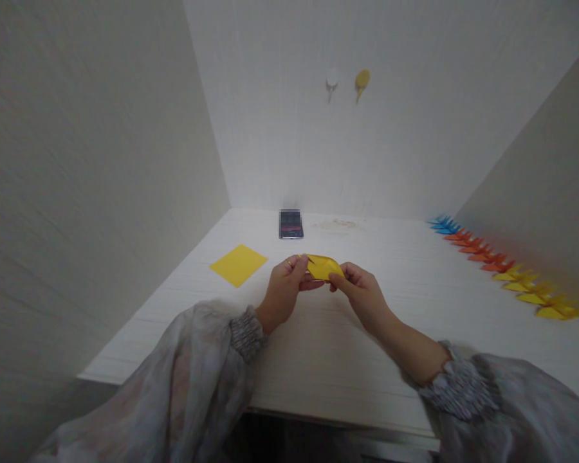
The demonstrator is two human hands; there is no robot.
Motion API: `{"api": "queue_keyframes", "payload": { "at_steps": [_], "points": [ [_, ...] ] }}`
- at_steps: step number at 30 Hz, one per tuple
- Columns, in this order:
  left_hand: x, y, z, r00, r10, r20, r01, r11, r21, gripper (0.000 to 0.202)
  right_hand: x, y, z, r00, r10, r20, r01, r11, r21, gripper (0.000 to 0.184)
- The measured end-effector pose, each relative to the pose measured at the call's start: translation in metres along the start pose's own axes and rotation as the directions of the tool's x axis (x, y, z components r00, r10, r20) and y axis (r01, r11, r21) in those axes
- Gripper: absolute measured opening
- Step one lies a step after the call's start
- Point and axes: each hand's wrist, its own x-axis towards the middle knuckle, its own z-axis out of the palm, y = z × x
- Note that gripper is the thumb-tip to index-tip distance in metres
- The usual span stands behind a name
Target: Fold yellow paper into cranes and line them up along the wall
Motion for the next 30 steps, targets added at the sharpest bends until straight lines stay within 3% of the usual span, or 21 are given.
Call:
{"api": "queue_keyframes", "payload": {
  "at_steps": [30],
  "points": [
    [0.0006,0.0004,0.0009,0.993,-0.007,-0.117,0.007,1.000,0.004,0.030,-0.0014,0.0005,0.0026,0.999,-0.046,0.027,0.048,0.997,-0.067,0.024]
  ]
}}
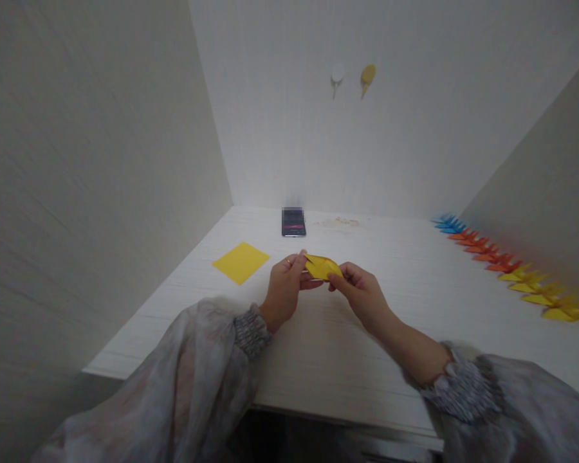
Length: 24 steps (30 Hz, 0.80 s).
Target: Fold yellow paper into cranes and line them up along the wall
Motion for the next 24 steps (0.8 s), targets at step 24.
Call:
{"api": "queue_keyframes", "payload": {
  "at_steps": [24],
  "points": [
    [0.0033,0.0065,-0.0022,0.997,-0.082,0.009,0.083,0.994,-0.077,0.033,0.0000,0.0043,-0.0023,0.999,0.005,-0.047,-0.008,0.998,-0.056,0.018]
  ]
}}
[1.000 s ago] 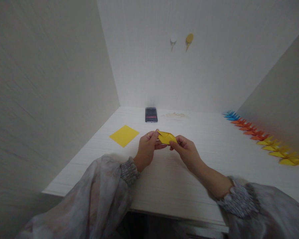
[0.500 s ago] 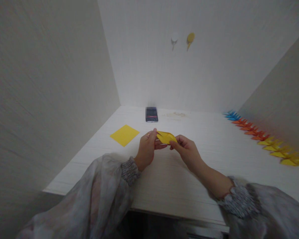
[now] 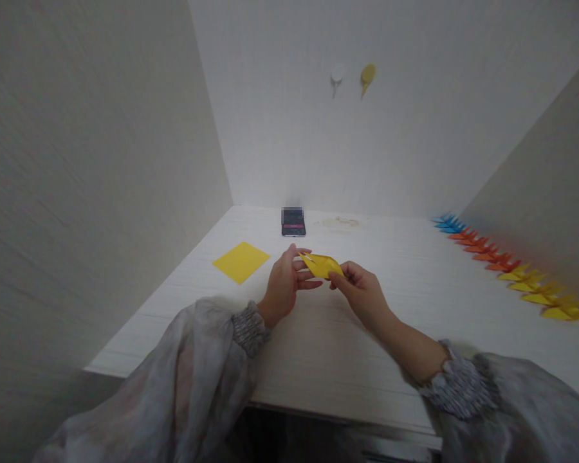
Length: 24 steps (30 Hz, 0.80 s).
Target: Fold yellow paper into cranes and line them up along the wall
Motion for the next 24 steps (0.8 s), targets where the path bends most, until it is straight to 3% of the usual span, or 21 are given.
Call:
{"api": "queue_keyframes", "payload": {
  "at_steps": [6,24],
  "points": [
    [0.0008,-0.0009,-0.0005,0.987,0.129,-0.100,-0.117,0.986,0.121,0.022,0.0016,0.0048,-0.0019,0.999,-0.024,-0.025,0.022,0.998,-0.064,0.019],
    [0.0008,-0.0015,0.0001,0.985,0.137,-0.105,-0.125,0.985,0.121,0.024,0.0022,0.0066,-0.0020,0.997,-0.070,-0.027,0.067,0.991,-0.112,0.021]
  ]
}}
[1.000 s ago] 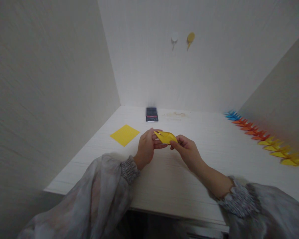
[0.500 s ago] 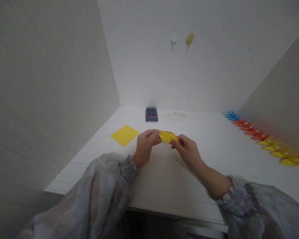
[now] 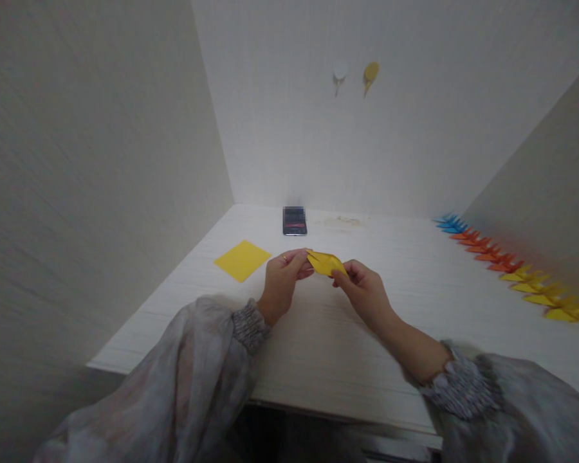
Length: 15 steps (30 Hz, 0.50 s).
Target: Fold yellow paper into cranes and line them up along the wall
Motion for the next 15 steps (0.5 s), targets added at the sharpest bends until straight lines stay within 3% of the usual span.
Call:
{"api": "queue_keyframes", "payload": {
  "at_steps": [15],
  "points": [
    [0.0011,-0.0014,-0.0013,1.000,0.021,-0.009,-0.021,1.000,-0.011,0.024,-0.0013,-0.0023,0.0011,1.000,0.008,0.018,-0.008,1.000,0.003,0.019]
  ]
}}
